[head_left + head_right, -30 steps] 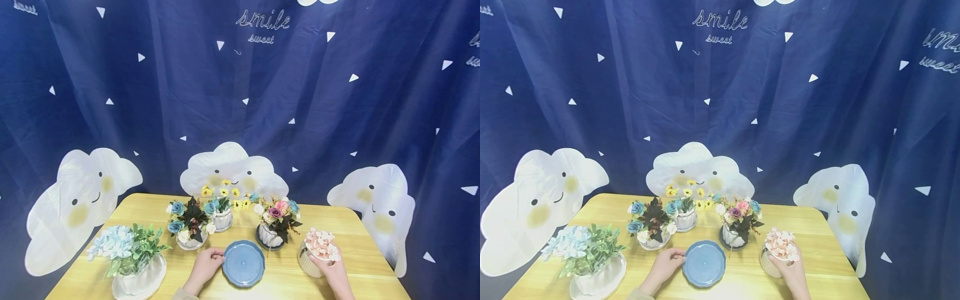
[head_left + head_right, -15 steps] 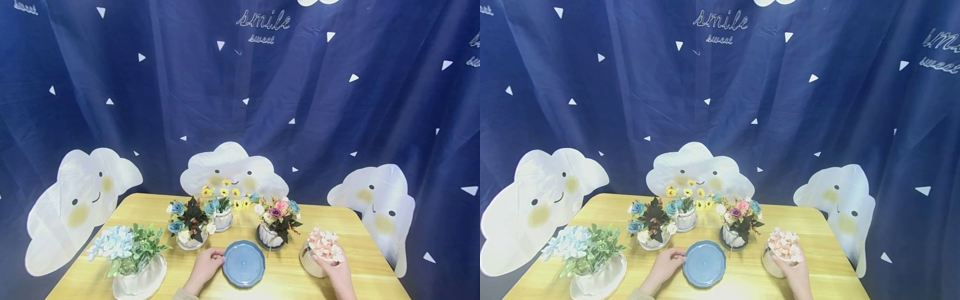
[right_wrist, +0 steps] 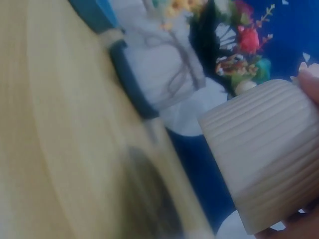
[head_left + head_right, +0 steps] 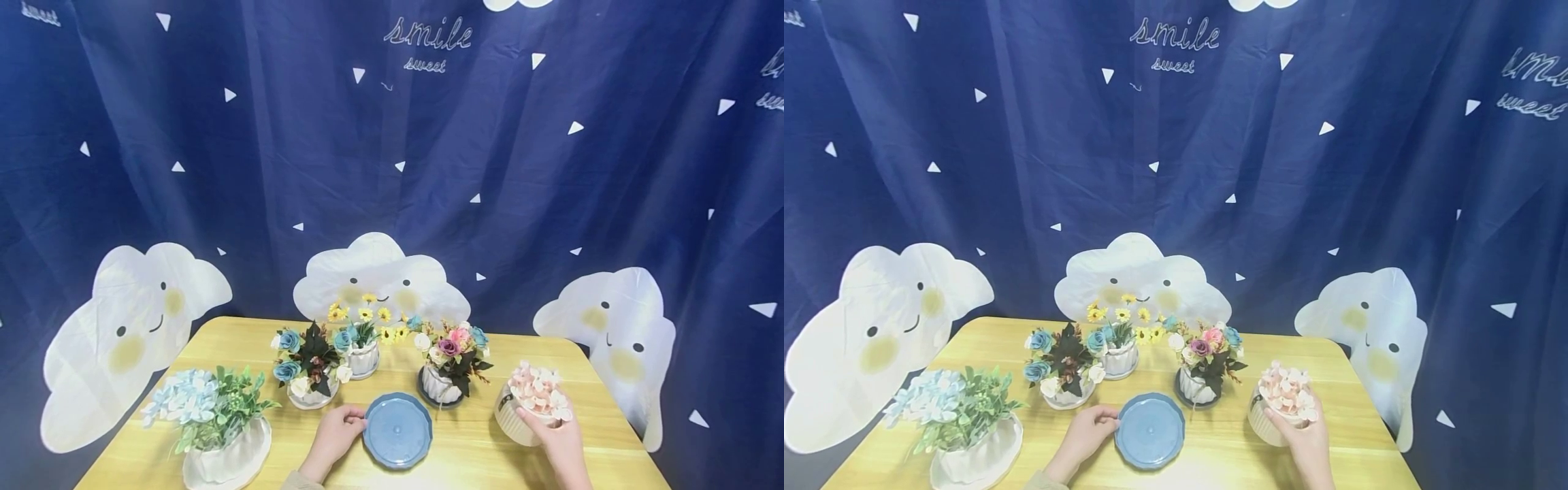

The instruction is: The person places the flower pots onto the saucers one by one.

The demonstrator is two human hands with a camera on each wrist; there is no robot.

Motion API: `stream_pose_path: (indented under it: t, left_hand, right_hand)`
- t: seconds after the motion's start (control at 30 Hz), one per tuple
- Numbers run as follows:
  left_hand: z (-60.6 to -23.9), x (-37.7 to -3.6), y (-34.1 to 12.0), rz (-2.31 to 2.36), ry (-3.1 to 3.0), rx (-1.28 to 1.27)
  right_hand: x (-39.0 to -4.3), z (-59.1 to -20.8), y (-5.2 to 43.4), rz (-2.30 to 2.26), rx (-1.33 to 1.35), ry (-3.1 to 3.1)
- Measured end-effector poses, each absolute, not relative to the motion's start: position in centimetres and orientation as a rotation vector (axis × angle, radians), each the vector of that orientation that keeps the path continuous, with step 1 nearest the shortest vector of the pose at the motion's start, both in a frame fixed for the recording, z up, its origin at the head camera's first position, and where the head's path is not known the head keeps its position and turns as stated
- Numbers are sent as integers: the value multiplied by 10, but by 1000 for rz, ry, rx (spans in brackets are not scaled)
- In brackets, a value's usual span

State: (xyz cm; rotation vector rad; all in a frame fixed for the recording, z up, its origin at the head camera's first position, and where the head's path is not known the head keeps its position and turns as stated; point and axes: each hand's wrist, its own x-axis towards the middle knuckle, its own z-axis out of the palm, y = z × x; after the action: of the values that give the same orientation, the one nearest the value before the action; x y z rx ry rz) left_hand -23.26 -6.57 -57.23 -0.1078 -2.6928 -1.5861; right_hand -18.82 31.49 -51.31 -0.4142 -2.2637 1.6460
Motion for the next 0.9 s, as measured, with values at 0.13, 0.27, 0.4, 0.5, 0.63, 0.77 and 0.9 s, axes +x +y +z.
stream_pose_path:
  t: [0.13, 0.27, 0.4, 0.5, 0.63, 0.77, 0.9]
  left_hand:
    - [-572, -232, -66, -1590, -2688, -111]
    - [-572, -231, -66, -1597, -2672, -123]
    - [-572, -231, -67, -1607, -2665, -130]
    - [-573, -231, -67, -1611, -2663, -128]
    - [-574, -231, -67, -1599, -2630, -156]
    - [-573, -231, -67, -1588, -2639, -156]
    - [-571, -231, -67, -1588, -2671, -134]
  right_hand:
    - [-187, -503, 310, 1644, -417, -2254]
    - [-185, -494, 303, 1634, -358, -2239]
    - [-184, -488, 292, 1623, -291, -2196]
    - [-183, -483, 283, 1668, -233, -2136]
    - [-182, -478, 271, 1702, -182, -2103]
    - [-182, -475, 259, 1662, -150, -2123]
    - [-184, -475, 246, 1695, -62, -2087]
